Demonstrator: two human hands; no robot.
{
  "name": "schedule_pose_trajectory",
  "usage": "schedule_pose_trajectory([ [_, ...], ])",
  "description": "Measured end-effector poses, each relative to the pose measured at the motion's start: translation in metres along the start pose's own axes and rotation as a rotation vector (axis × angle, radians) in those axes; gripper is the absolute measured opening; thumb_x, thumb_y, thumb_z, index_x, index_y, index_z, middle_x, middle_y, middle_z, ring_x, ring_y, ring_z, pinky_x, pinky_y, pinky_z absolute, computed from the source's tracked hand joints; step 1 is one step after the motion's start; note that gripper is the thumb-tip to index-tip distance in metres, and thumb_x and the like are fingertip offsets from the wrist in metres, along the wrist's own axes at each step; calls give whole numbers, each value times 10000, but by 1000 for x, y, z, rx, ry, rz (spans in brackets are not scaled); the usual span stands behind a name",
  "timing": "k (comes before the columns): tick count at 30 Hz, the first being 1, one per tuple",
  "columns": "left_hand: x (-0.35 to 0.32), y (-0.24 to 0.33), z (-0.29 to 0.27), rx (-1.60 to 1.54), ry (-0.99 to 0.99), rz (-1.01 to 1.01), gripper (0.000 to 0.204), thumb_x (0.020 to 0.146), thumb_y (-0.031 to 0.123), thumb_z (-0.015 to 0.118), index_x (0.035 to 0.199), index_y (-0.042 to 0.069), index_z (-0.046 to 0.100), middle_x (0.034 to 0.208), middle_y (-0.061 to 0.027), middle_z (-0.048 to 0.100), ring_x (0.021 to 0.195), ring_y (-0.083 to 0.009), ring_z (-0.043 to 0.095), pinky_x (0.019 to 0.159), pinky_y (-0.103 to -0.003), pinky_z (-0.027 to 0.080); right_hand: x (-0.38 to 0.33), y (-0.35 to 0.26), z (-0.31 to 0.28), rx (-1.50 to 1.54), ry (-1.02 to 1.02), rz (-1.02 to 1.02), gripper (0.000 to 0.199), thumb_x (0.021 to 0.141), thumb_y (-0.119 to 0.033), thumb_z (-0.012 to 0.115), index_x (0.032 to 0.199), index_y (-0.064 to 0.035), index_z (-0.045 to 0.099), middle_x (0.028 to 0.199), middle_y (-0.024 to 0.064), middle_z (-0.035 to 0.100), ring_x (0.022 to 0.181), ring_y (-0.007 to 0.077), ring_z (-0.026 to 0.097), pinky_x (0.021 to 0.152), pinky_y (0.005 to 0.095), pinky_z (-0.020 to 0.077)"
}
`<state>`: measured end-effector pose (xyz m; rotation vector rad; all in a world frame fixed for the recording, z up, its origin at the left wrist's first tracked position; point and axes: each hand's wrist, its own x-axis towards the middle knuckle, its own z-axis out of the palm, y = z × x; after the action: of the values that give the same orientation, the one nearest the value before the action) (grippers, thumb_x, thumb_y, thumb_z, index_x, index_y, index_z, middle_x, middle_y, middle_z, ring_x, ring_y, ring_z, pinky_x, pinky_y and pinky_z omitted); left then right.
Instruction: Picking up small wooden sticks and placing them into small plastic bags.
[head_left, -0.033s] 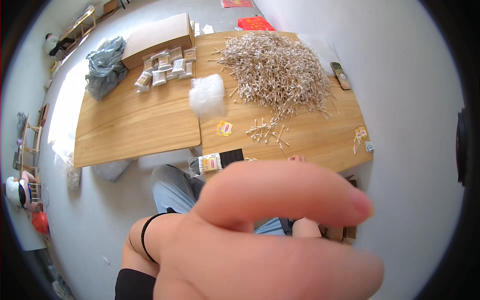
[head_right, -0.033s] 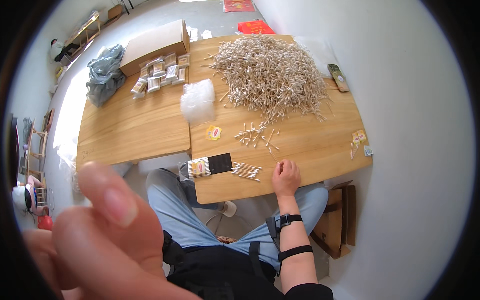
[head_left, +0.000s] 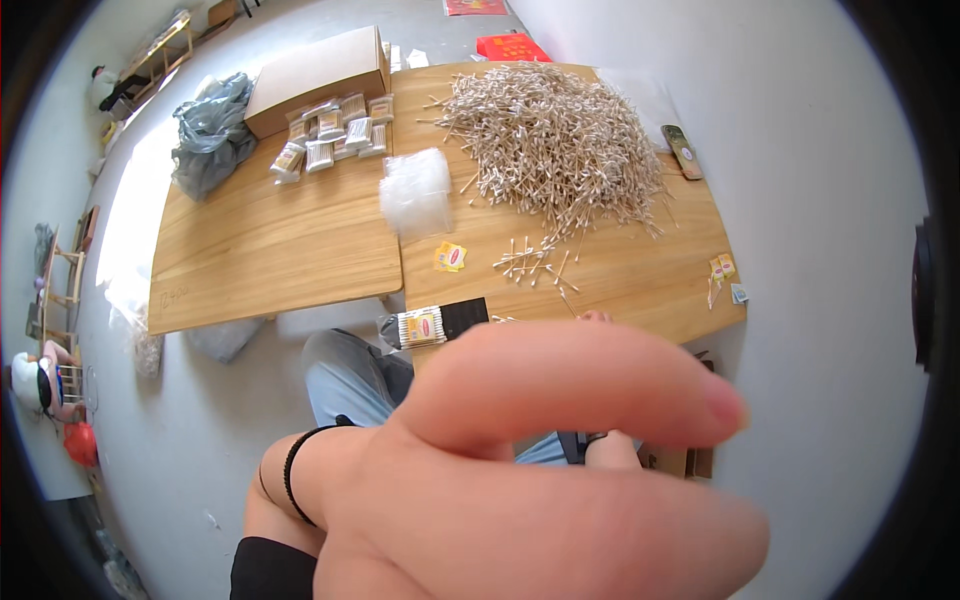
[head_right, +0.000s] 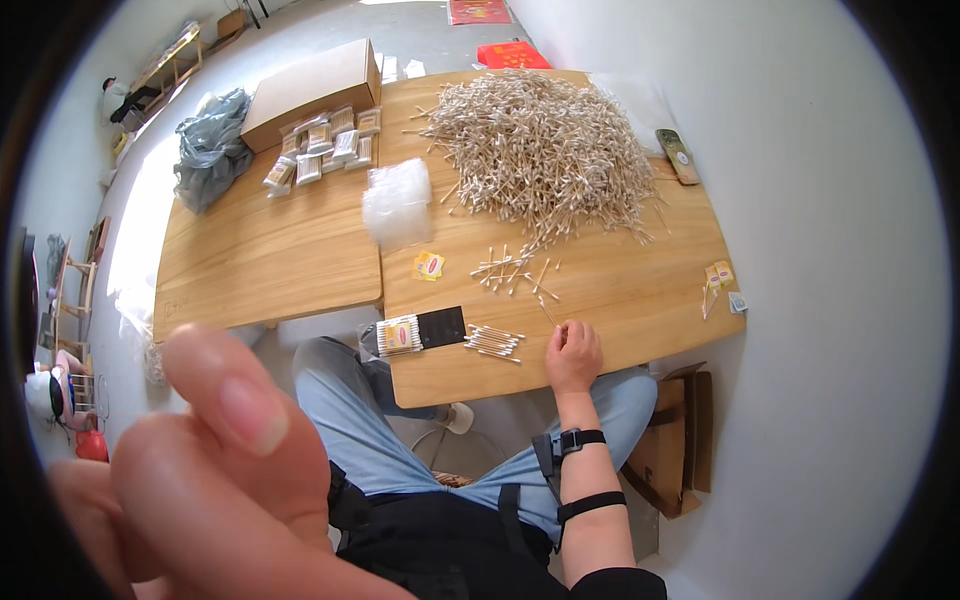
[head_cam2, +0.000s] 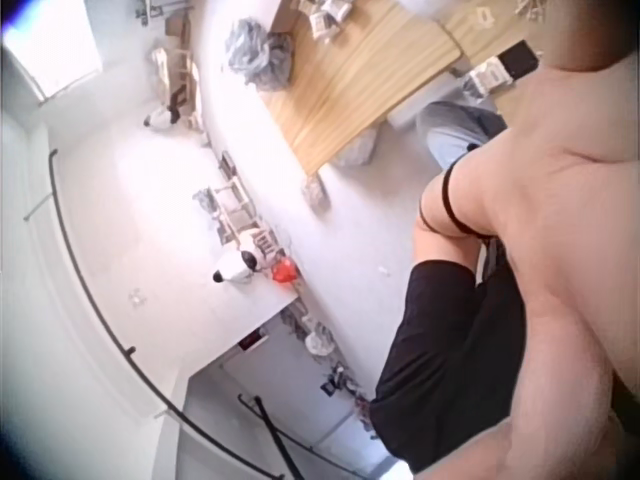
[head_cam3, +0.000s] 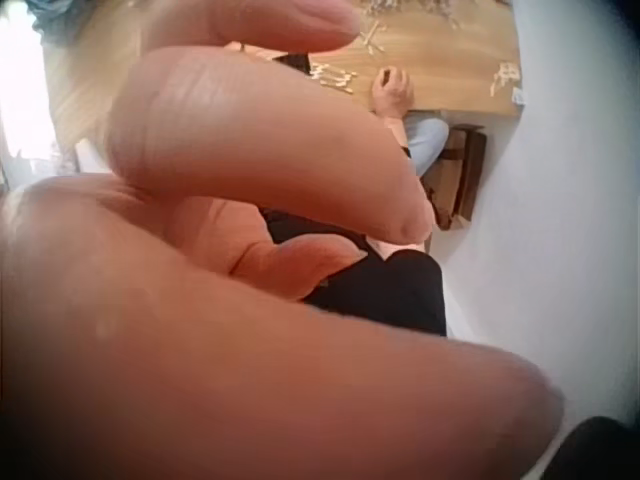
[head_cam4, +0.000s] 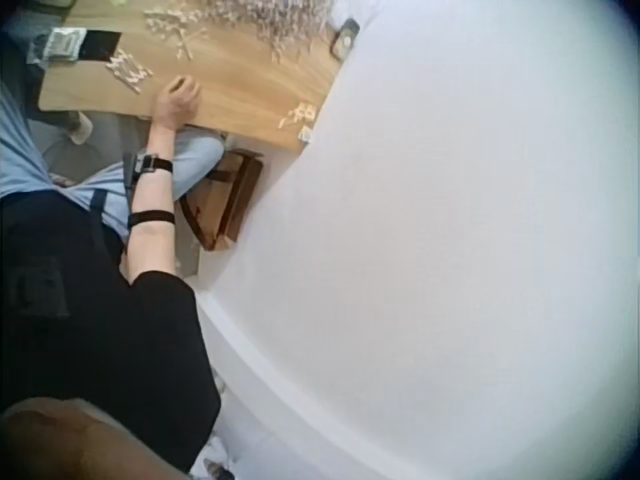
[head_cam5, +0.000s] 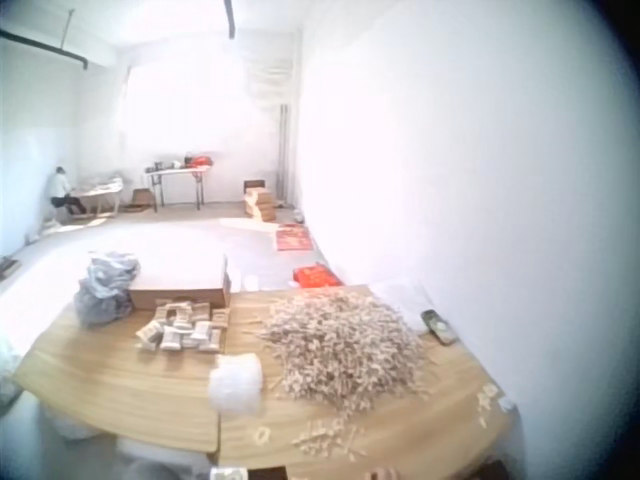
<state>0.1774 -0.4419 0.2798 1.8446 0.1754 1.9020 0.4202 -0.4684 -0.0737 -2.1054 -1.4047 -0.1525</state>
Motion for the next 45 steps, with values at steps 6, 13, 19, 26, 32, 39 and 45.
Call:
schedule_pose_trajectory([
  [6, -1, 7, -5, 7, 25, 9, 100, 906, -34, 521, 909, 57, 561, 961, -36, 610, 684, -115, 587, 836, -330, 479, 1, -8, -5, -26, 31, -22, 128, 808, -124, 669, 823, -96, 545, 794, 77, 564, 778, 297, 571, 678, 426, 471],
  [13, -3, 0, -12, -5, 49, 37, 103, 906, -37, 518, 908, 59, 556, 965, -37, 613, 678, -112, 592, 843, -332, 484, 4, -11, -11, -2, 4, 44, 129, 807, -130, 673, 826, -101, 549, 793, 79, 563, 782, 299, 575, 671, 431, 475],
  [19, -59, -87, -20, 19, -90, -273, 343, 823, -153, 539, 1121, 8, 589, 1055, -186, 629, 864, -227, 633, 772, -310, 495, 12, -14, -9, -37, -23, -55, 103, 828, -150, 649, 834, -99, 560, 820, 90, 586, 793, 312, 584, 676, 442, 479],
  [26, -244, -187, -22, 432, -480, -615, 327, 870, -8, 572, 1194, 29, 596, 1157, -185, 606, 1010, -348, 604, 883, -396, 487, 20, -50, -9, 187, -372, -204, 89, 839, -162, 639, 857, -99, 580, 847, 97, 607, 827, 316, 596, 711, 444, 485],
  [32, -281, -192, -21, 633, -702, -624, 425, 924, 162, 564, 1335, 63, 525, 1383, -170, 504, 1326, -329, 438, 1119, -461, 328, 5, -35, -12, 245, -165, -57, 321, 826, -192, 663, 1105, -47, 597, 1085, 169, 618, 1060, 362, 566, 919, 446, 459],
  [39, -273, -194, -19, 649, -901, -569, 480, 949, 276, 531, 1386, 83, 489, 1418, -117, 493, 1388, -284, 373, 1167, -469, 236, -40, -62, -31, 122, -350, -197, 815, 786, -273, 729, 1428, 30, 328, 1455, 221, 391, 1398, 380, 313, 1165, 499, 224],
  [45, -282, -185, -24, 582, -847, -612, 491, 909, 219, 585, 1368, 73, 492, 1389, -118, 505, 1368, -288, 395, 1154, -473, 260, -27, -66, -18, 79, -316, -173, 829, 782, -296, 737, 1425, 33, 331, 1455, 220, 393, 1396, 365, 323, 1166, 508, 216],
])
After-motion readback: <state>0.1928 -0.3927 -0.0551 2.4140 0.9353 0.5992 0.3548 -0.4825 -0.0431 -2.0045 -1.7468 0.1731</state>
